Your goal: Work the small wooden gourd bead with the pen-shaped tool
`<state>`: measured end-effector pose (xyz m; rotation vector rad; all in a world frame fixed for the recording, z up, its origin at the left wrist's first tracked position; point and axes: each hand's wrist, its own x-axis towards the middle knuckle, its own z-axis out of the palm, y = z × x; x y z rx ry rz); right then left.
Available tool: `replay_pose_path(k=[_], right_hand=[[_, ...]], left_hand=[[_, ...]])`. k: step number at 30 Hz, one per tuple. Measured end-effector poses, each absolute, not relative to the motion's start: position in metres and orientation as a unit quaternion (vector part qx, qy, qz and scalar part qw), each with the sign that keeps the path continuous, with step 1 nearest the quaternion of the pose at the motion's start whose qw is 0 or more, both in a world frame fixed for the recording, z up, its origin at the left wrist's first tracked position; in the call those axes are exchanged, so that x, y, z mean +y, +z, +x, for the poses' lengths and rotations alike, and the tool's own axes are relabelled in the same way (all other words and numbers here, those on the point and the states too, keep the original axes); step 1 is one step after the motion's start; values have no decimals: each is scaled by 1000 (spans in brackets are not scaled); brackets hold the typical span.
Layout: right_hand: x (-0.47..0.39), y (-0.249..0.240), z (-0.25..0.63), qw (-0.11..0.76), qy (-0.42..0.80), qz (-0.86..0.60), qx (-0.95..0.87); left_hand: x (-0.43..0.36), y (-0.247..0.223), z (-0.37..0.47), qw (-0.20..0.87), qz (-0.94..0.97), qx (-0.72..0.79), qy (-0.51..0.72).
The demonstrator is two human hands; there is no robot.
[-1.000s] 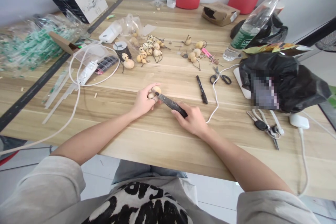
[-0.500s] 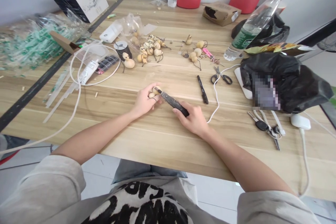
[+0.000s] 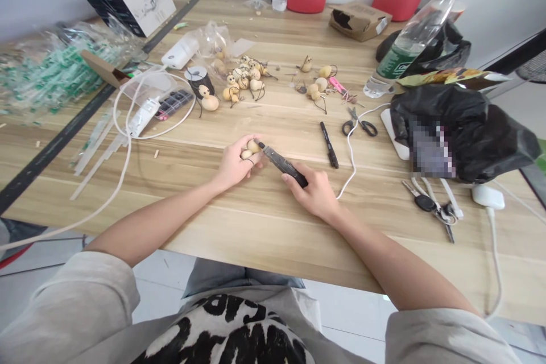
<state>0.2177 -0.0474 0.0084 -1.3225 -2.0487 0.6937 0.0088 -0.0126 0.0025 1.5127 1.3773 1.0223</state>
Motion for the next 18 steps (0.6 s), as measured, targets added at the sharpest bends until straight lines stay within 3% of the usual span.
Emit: replay_pose_path(k=[18], right_hand=[[-49, 10, 217, 279, 257, -486, -787]], left_hand=[[-13, 5, 7, 408, 605, 561, 392]])
